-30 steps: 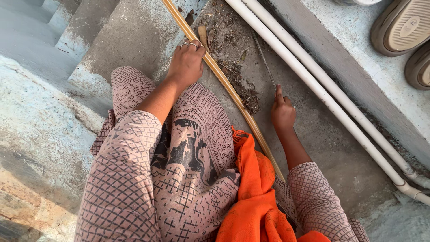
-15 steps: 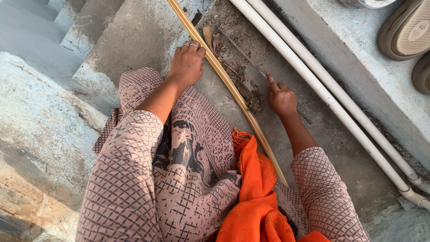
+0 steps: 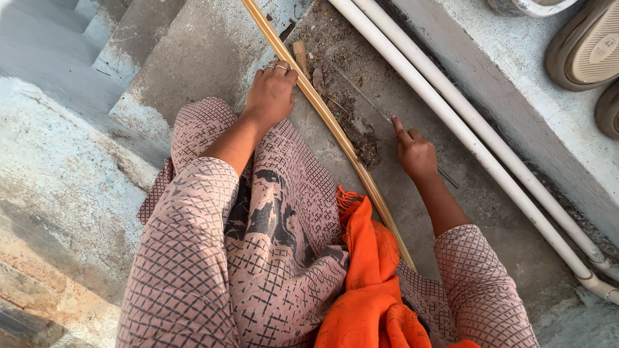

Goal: The person uses a metal rod to scrape and clear debris from around pipes running along concrete stairs, occasionally using a broom.

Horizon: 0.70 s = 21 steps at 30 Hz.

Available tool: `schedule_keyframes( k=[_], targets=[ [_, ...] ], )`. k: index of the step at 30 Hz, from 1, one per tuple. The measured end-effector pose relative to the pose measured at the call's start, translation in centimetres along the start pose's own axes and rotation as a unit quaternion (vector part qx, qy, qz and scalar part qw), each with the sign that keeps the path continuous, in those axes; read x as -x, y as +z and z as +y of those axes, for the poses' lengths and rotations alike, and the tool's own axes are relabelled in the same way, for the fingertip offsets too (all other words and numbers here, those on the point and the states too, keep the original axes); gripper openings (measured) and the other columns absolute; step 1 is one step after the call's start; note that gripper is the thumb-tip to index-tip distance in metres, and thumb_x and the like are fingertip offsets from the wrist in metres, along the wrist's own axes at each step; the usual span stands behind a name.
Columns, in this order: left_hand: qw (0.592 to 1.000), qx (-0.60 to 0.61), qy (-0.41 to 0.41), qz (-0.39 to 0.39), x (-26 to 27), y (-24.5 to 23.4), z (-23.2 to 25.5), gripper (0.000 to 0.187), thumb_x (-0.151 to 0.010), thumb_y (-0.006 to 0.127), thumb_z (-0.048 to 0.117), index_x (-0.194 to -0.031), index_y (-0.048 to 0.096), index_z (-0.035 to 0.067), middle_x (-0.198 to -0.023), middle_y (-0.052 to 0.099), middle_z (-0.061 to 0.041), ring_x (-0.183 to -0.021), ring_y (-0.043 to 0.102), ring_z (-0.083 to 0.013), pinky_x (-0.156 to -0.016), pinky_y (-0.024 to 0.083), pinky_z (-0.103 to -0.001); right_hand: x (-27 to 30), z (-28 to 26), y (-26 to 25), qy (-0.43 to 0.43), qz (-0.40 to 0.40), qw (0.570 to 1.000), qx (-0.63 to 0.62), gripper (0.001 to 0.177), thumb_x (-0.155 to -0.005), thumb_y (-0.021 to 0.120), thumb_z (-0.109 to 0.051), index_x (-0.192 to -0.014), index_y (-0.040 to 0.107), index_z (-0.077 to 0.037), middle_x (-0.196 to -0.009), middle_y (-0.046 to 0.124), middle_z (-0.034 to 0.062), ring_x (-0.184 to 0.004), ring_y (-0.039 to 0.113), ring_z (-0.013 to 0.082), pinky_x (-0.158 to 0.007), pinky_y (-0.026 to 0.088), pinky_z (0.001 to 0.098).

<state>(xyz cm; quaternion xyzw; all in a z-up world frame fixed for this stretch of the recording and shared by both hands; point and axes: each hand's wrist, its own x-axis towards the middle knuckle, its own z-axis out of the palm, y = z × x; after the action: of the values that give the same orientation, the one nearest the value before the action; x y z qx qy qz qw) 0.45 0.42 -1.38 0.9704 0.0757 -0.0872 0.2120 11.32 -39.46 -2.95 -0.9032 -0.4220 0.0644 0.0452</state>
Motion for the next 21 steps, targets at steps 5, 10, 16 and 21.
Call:
schedule_keyframes(
  k=[5, 10, 16, 21],
  targets=[
    [1.000, 0.016, 0.003, -0.008, -0.2, 0.6, 0.6, 0.035, -0.087, 0.069, 0.006, -0.121, 0.066, 0.002, -0.131, 0.060, -0.017, -0.114, 0.062, -0.0325, -0.102, 0.046, -0.048, -2.0, 0.4, 1.7, 0.101, 0.021, 0.993, 0.056, 0.045, -0.106, 0.065, -0.013, -0.150, 0.060, -0.018, -0.090, 0.074, 0.0188, -0.057, 0.070, 0.0268, -0.047, 0.058, 0.0438],
    [0.999, 0.009, 0.035, 0.030, -0.7, 0.3, 2.0, 0.042, -0.084, 0.069, 0.008, -0.124, 0.064, 0.002, -0.133, 0.057, -0.021, -0.111, 0.062, -0.0330, -0.099, 0.043, -0.050, 0.3, -0.8, 1.7, -0.006, 0.036, 0.998, 0.056, 0.054, -0.098, 0.067, -0.011, -0.151, 0.059, -0.017, -0.090, 0.074, 0.0166, -0.061, 0.071, 0.0265, -0.052, 0.060, 0.0432],
    [0.999, 0.029, 0.021, 0.032, -1.0, 0.4, 3.4, 0.048, -0.085, 0.067, 0.008, -0.133, 0.062, 0.006, -0.131, 0.059, -0.018, -0.122, 0.056, -0.0321, -0.101, 0.036, -0.052, 3.8, 1.4, 1.7, 0.121, 0.032, 0.991, 0.055, 0.056, -0.099, 0.064, -0.003, -0.153, 0.058, -0.014, -0.089, 0.071, 0.0154, -0.058, 0.067, 0.0227, -0.050, 0.057, 0.0402],
    [0.999, 0.025, 0.022, 0.028, -0.8, 0.3, 3.5, 0.048, -0.087, 0.067, 0.007, -0.134, 0.062, 0.007, -0.133, 0.058, -0.018, -0.124, 0.056, -0.0314, -0.103, 0.036, -0.051, 7.2, 1.3, 1.4, 0.077, 0.037, 0.994, 0.069, 0.062, -0.093, 0.067, -0.003, -0.154, 0.056, -0.012, -0.083, 0.067, 0.0120, -0.056, 0.064, 0.0222, -0.048, 0.054, 0.0392]
  ],
)
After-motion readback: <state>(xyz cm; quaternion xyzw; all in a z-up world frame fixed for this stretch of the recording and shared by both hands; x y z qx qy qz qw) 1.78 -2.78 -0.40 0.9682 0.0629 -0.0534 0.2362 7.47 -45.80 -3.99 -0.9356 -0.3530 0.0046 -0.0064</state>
